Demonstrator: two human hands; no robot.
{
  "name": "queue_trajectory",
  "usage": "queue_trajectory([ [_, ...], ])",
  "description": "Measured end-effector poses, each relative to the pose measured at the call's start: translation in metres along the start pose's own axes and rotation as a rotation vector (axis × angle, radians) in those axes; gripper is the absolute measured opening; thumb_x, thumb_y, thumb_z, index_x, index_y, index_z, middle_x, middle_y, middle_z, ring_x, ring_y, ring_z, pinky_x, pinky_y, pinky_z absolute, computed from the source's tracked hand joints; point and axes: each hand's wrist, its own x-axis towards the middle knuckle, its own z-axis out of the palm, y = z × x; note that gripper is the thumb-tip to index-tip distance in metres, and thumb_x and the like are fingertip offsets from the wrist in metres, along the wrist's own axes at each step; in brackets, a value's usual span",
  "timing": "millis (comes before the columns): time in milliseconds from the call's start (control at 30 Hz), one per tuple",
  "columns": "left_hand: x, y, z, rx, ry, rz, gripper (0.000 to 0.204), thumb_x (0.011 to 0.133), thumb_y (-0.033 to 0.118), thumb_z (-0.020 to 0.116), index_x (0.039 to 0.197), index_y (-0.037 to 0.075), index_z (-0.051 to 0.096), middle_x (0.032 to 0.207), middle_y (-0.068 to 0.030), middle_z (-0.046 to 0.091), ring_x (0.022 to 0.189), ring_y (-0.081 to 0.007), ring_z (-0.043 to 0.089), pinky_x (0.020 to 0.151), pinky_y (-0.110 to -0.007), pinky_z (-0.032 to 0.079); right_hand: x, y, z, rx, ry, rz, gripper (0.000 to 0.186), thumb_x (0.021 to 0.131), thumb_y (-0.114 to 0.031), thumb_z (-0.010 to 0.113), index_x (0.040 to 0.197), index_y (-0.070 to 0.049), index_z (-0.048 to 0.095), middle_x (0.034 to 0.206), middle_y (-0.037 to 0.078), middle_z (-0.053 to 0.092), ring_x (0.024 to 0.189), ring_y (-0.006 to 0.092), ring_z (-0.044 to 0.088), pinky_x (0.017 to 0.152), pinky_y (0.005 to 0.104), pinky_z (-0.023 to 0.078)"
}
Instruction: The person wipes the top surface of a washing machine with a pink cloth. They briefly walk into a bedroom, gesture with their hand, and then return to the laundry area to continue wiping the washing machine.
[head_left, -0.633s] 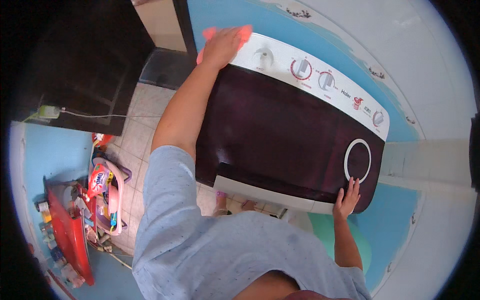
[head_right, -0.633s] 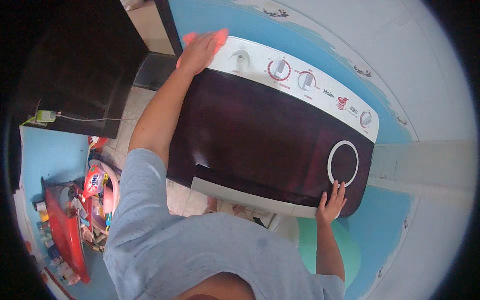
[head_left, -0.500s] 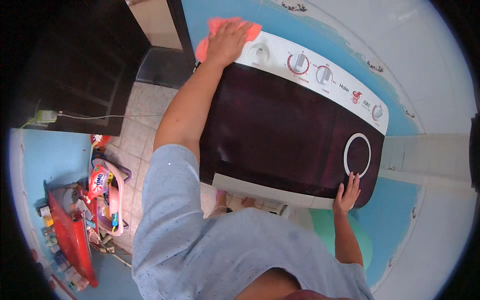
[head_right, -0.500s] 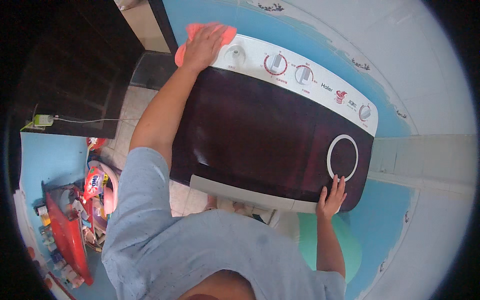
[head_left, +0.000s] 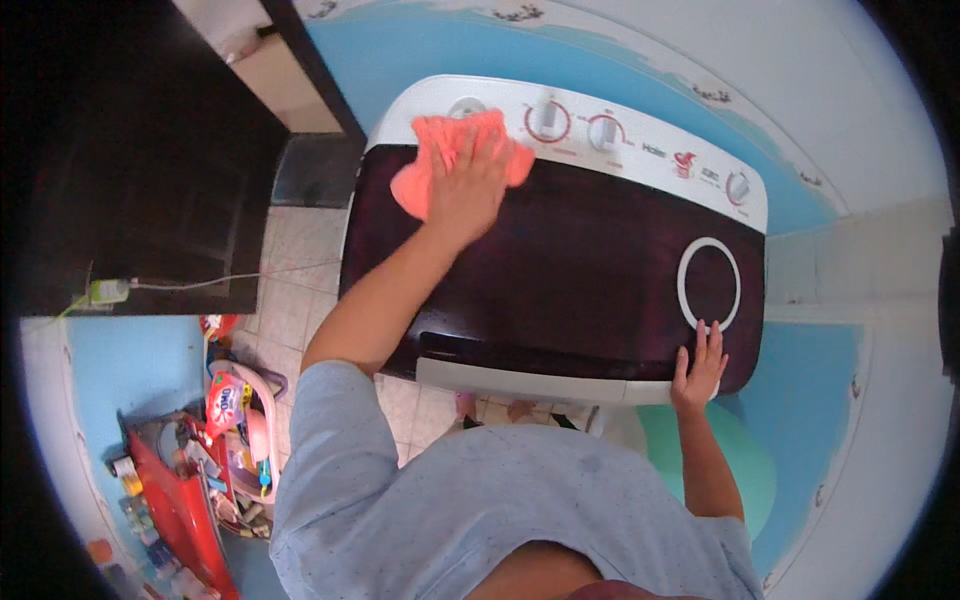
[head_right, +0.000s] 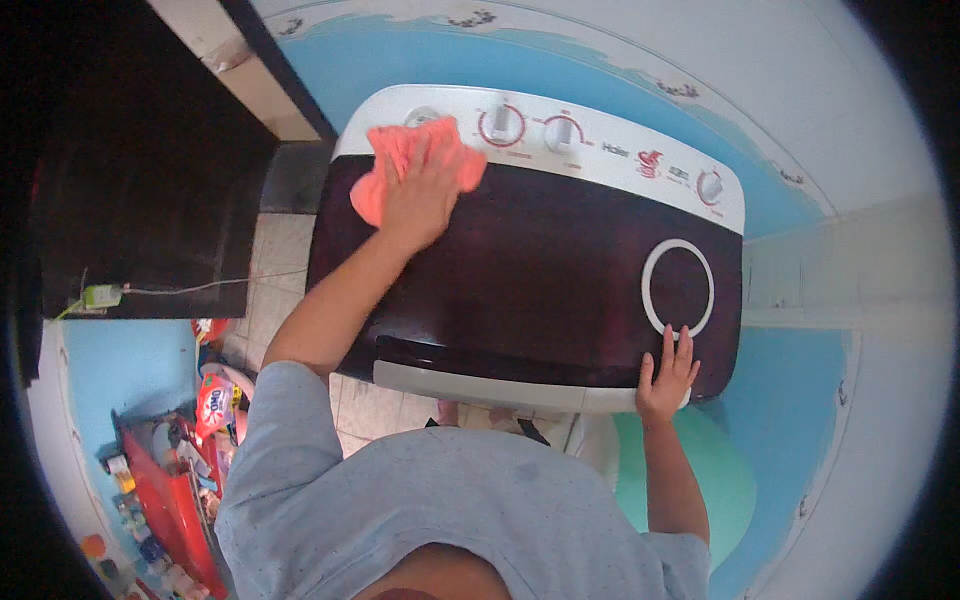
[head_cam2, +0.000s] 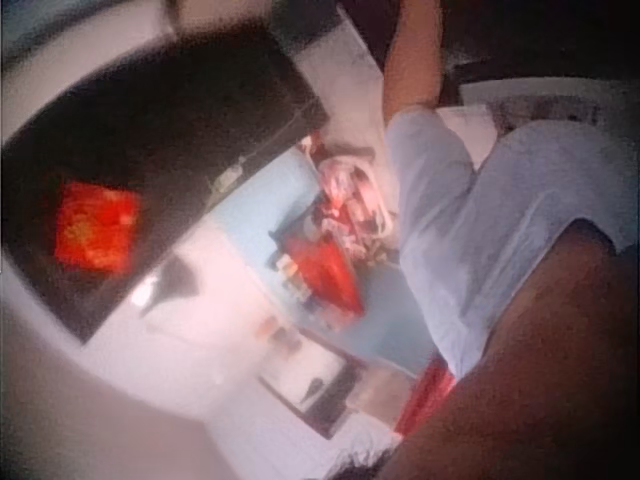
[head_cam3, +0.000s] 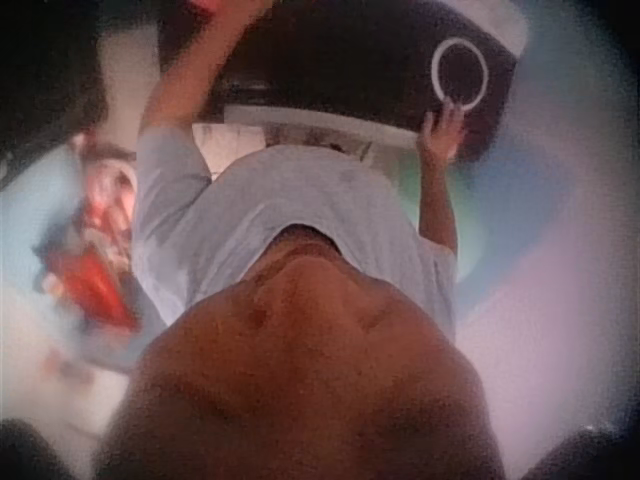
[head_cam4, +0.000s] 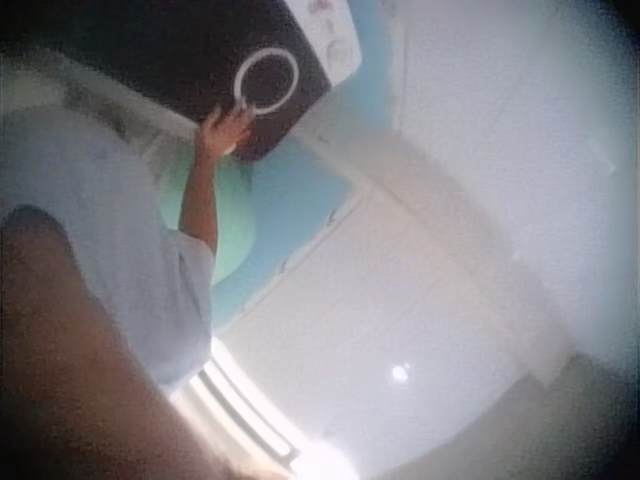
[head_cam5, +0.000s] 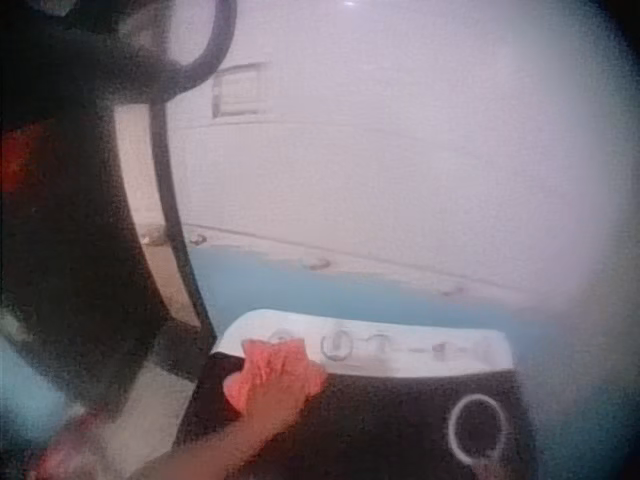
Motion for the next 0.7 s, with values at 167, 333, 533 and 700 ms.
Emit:
queue_trajectory([
  [167,0.097,-0.006,0.026,0.115,0.086,-0.082,0.051,0.098,0.033,0.055,0.146,0.017,0.052,0.151,-0.003,0.05,0.146,-0.0294,0.037,0.114,-0.073,0.019,-0.001,-0.002,-0.001,0.008,-0.002,0.007,0.058,0.099,-0.033,0.054,0.155,-0.02,0.044,0.163,0.011,0.033,0.15,0.0356,0.03,0.12,0.0631,0.014],
  [333,0.11,0.001,0.036,0.014,0.061,-0.149,0.053,0.096,0.026,0.055,0.148,0.015,0.05,0.155,-0.0058,0.046,0.148,-0.0295,0.035,0.116,-0.071,0.019,-0.002,-0.003,0.0,0.008,0.012,0.006,0.058,0.099,-0.033,0.054,0.155,-0.021,0.043,0.164,0.011,0.033,0.15,0.0351,0.03,0.12,0.0615,0.012],
  [533,0.028,0.032,0.022,-0.14,0.015,-0.153,0.052,0.094,0.019,0.058,0.145,0.014,0.051,0.153,-0.0064,0.047,0.137,-0.0302,0.046,0.109,-0.064,0.035,-0.001,-0.002,0.0,-0.002,0.017,0.012,0.057,0.1,-0.033,0.054,0.155,-0.022,0.042,0.164,0.01,0.033,0.15,0.0351,0.03,0.12,0.0612,0.012],
  [700,-0.008,0.046,-0.034,-0.373,-0.466,0.019,0.043,0.095,0.018,0.058,0.138,0.016,0.058,0.144,-0.0078,0.055,0.127,-0.0309,0.053,0.102,-0.063,0.041,-0.001,-0.003,-0.002,0.003,0.014,0.018,0.058,0.099,-0.033,0.056,0.155,-0.022,0.043,0.164,0.01,0.033,0.15,0.0354,0.03,0.12,0.0616,0.013],
])
